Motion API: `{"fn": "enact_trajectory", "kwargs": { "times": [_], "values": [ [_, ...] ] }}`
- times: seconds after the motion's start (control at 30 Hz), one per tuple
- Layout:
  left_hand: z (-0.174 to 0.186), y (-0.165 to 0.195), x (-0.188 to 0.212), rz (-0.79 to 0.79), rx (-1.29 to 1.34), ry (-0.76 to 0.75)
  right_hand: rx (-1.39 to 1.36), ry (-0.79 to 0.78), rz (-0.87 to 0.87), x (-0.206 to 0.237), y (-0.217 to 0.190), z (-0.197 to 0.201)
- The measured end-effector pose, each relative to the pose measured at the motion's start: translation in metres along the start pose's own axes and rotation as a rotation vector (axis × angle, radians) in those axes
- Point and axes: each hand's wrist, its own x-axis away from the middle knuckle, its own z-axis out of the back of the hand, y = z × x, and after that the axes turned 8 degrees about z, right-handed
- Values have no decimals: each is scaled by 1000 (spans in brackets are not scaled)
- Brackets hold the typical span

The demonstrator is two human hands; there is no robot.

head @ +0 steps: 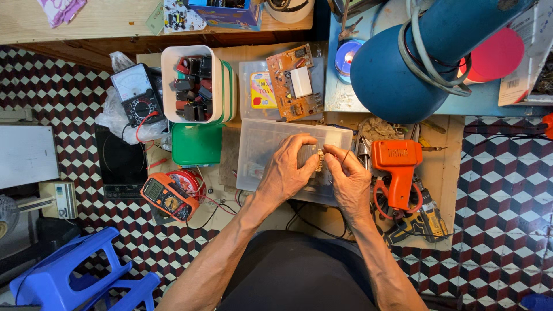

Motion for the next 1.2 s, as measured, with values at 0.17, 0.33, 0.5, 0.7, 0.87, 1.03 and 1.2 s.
{"fn": "enact_trajectory", "kwargs": {
  "times": [0.17, 0.33, 0.5, 0.7, 0.87, 1.03, 1.2],
  "values": [
    [1, 1, -1, 1, -1, 3, -115, 15, -58, -2, 1, -1],
    [3, -2, 0, 10, 64, 20, -313, 135, -225, 2, 3, 5],
    [11, -10, 14, 22, 63, 105, -411, 254, -203, 13, 6, 26],
    [19, -17, 37, -1, 37, 121, -303, 218, -317, 43, 15, 36],
    [17, -20, 43, -11, 23, 90, -64, 205, -326, 64, 39, 45],
    [16, -15, 46, -189, 1, 72, 21, 146, -357, 73, 70, 48],
    [13, -4, 21, -290, -129, -58, 111, 150, -299, 83, 73, 50]
  ]
}}
